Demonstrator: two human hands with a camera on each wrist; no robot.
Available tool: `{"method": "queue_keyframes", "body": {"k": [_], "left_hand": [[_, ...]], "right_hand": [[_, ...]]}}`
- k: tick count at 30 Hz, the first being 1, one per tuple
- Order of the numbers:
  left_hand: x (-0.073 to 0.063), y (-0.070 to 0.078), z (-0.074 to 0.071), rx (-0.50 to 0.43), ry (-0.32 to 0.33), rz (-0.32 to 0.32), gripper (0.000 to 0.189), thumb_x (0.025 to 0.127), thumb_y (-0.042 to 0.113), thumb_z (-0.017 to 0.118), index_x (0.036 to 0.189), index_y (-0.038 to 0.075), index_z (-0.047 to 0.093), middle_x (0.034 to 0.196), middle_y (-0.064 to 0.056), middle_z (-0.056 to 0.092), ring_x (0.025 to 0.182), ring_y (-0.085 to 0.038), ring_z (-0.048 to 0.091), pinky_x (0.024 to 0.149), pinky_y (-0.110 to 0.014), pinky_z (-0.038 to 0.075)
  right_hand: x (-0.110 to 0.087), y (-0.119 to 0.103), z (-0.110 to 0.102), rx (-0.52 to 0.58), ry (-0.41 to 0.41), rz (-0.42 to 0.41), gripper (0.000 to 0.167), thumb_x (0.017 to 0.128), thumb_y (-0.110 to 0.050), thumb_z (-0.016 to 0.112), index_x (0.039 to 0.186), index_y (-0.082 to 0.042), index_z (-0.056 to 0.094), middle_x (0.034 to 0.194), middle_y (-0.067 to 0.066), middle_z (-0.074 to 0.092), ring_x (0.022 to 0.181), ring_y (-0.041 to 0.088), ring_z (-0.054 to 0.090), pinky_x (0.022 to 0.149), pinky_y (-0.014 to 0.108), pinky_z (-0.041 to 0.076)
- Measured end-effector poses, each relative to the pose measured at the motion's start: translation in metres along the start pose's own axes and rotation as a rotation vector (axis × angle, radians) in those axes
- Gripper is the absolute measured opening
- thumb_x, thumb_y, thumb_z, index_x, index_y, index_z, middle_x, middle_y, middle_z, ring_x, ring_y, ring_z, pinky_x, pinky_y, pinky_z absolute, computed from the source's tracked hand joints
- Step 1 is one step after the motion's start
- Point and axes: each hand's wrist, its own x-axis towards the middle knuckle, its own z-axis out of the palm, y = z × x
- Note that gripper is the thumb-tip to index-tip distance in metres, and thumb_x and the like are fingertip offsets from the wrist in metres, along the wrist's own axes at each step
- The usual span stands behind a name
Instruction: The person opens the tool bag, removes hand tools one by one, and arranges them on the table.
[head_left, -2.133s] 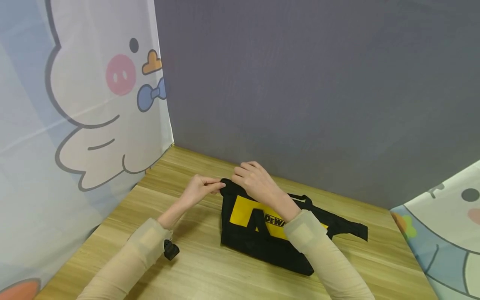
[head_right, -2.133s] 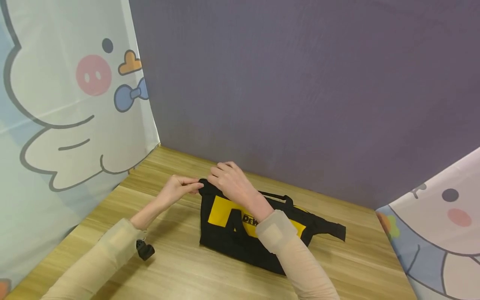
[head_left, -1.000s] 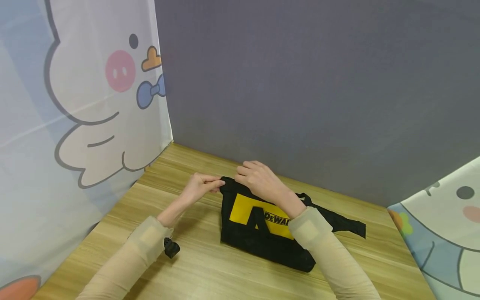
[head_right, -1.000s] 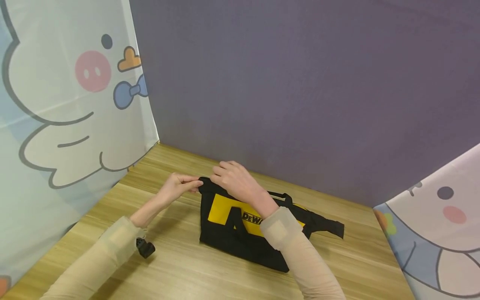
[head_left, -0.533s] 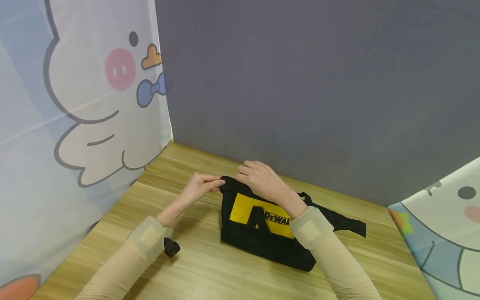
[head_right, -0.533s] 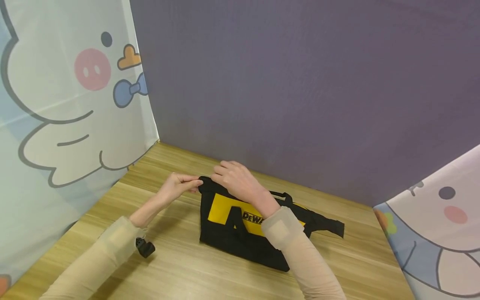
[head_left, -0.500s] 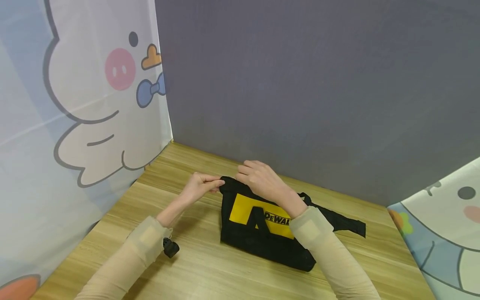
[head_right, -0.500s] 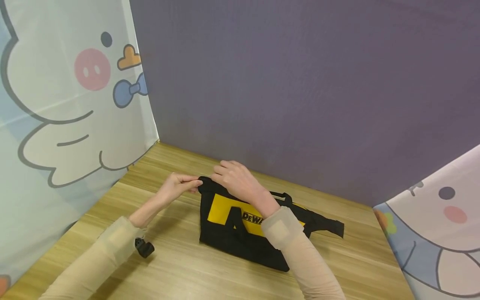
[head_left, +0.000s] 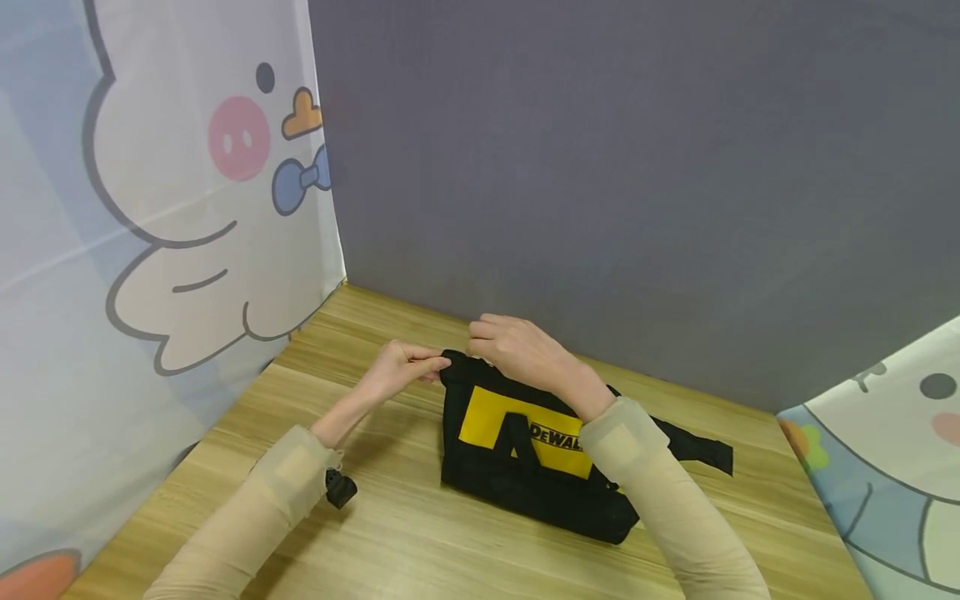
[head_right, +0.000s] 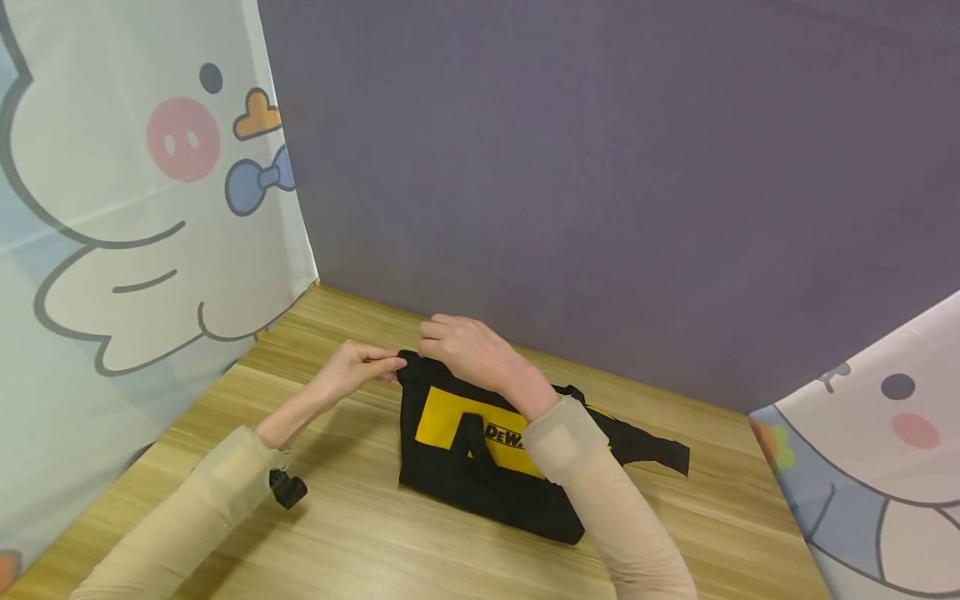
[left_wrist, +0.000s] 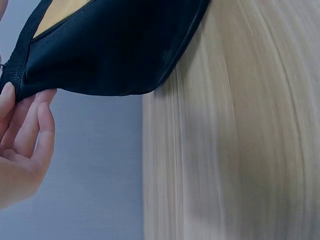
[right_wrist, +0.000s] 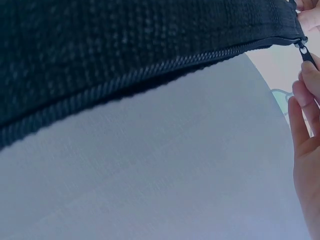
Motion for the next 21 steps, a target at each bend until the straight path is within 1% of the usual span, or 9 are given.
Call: {"method": "queue_keyframes", "body": {"k": [2, 8, 11, 15, 19, 21], "left_hand": [[0.0, 0.001, 0.0, -0.006, 0.003, -0.003, 0.034, 0.095, 0.025, 0.067, 0.119, 0.002, 0.072, 0.108, -0.02, 0.075, 0.083, -0.018, 0.075, 0.081, -0.04, 0.06], [-0.001, 0.002, 0.002, -0.009, 0.021, 0.007, 0.036, 0.094, 0.024, 0.067, 0.12, 0.0, 0.071, 0.11, -0.021, 0.074, 0.082, -0.019, 0.074, 0.083, -0.048, 0.059], [-0.001, 0.002, 0.003, -0.013, 0.029, 0.011, 0.036, 0.094, 0.024, 0.068, 0.121, 0.0, 0.07, 0.111, -0.022, 0.073, 0.083, -0.019, 0.075, 0.083, -0.048, 0.058], [-0.002, 0.002, 0.003, -0.023, 0.041, 0.003, 0.036, 0.093, 0.024, 0.068, 0.121, 0.0, 0.07, 0.109, -0.022, 0.074, 0.081, -0.019, 0.075, 0.084, -0.05, 0.058], [-0.002, -0.001, 0.001, -0.027, 0.037, -0.003, 0.038, 0.094, 0.025, 0.068, 0.123, -0.001, 0.069, 0.111, -0.022, 0.073, 0.088, -0.028, 0.074, 0.087, -0.051, 0.057], [-0.004, -0.004, -0.002, -0.025, 0.04, -0.019, 0.04, 0.095, 0.025, 0.067, 0.124, -0.001, 0.067, 0.114, -0.023, 0.072, 0.094, -0.035, 0.073, 0.089, -0.051, 0.056]], "right_hand": [[-0.001, 0.0, -0.001, 0.017, -0.019, 0.0, 0.022, 0.091, 0.005, 0.063, 0.097, -0.015, 0.072, 0.09, -0.003, 0.062, 0.082, 0.012, 0.054, 0.074, 0.021, 0.051], [-0.005, -0.001, -0.004, 0.047, -0.053, 0.003, 0.022, 0.093, 0.005, 0.06, 0.096, -0.014, 0.07, 0.09, -0.003, 0.062, 0.083, 0.012, 0.054, 0.072, 0.022, 0.051], [-0.009, -0.001, -0.004, 0.051, -0.055, 0.008, 0.021, 0.092, 0.006, 0.062, 0.098, -0.013, 0.07, 0.093, -0.002, 0.064, 0.087, 0.013, 0.057, 0.075, 0.022, 0.053], [-0.013, -0.001, -0.003, 0.058, -0.042, 0.008, 0.022, 0.09, 0.006, 0.064, 0.099, -0.013, 0.07, 0.095, -0.002, 0.066, 0.09, 0.013, 0.059, 0.078, 0.022, 0.054], [-0.018, 0.0, -0.004, 0.042, -0.045, 0.005, 0.02, 0.093, 0.004, 0.062, 0.099, -0.013, 0.069, 0.093, -0.002, 0.064, 0.088, 0.013, 0.058, 0.077, 0.022, 0.054], [-0.024, 0.001, -0.004, 0.038, -0.058, 0.015, 0.019, 0.093, 0.003, 0.062, 0.099, -0.013, 0.07, 0.094, -0.002, 0.065, 0.088, 0.014, 0.058, 0.077, 0.023, 0.054]]}}
